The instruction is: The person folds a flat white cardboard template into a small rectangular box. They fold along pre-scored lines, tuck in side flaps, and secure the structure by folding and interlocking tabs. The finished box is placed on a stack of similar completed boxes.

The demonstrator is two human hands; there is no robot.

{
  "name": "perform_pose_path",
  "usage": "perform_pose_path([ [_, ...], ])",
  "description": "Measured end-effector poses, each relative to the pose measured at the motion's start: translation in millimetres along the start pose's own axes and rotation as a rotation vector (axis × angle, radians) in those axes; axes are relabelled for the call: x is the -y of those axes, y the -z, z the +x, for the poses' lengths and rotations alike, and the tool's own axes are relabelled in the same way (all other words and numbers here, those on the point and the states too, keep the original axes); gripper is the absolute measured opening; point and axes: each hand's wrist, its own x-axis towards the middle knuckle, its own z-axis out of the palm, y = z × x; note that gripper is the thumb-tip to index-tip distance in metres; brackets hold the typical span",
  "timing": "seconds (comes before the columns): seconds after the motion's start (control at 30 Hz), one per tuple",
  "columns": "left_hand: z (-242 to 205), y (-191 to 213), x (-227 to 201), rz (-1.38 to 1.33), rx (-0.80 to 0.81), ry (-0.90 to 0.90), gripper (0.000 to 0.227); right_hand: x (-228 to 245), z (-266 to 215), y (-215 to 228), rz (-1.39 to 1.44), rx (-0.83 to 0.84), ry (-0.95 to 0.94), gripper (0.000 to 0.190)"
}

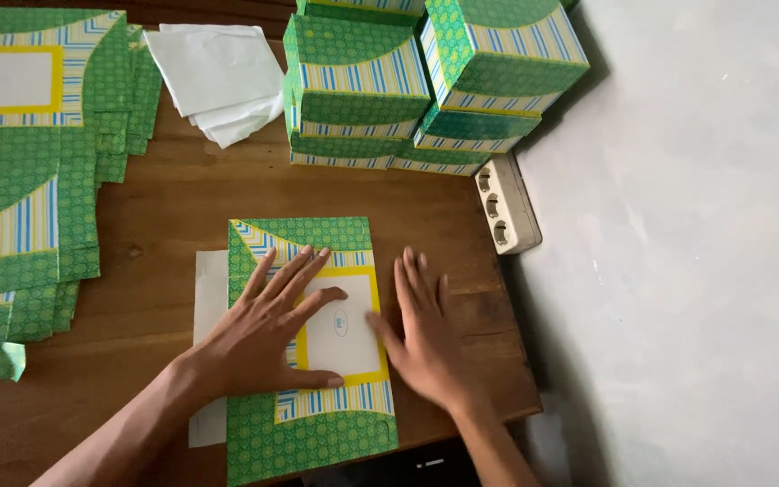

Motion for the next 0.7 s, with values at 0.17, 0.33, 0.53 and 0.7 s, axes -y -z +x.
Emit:
perform_pose_path([
  [0.17,0.1,2.0,-0.5,-0.026,0.018,0.006,0.097,-0.2,-55.9,-4.5,-0.005,-0.044,0.065,0.08],
  [0.33,0.8,2.1,-0.4,-0.025,0.01,0.0,0.096,-4.7,-85.2,-7.3,0.049,-0.047,0.086,0.088],
  [0.53,1.2,-0.1,0.8,0.002,-0.002,-0.015,0.099,-0.4,-70.0,-6.0,0.086,-0.116,0.048,0.074],
  [0.7,-1.0,0.3,-0.6,-0.031,0.004,-0.008,0.097,3.9,-41.0,1.0,0.058,-0.045,0.013,0.081],
])
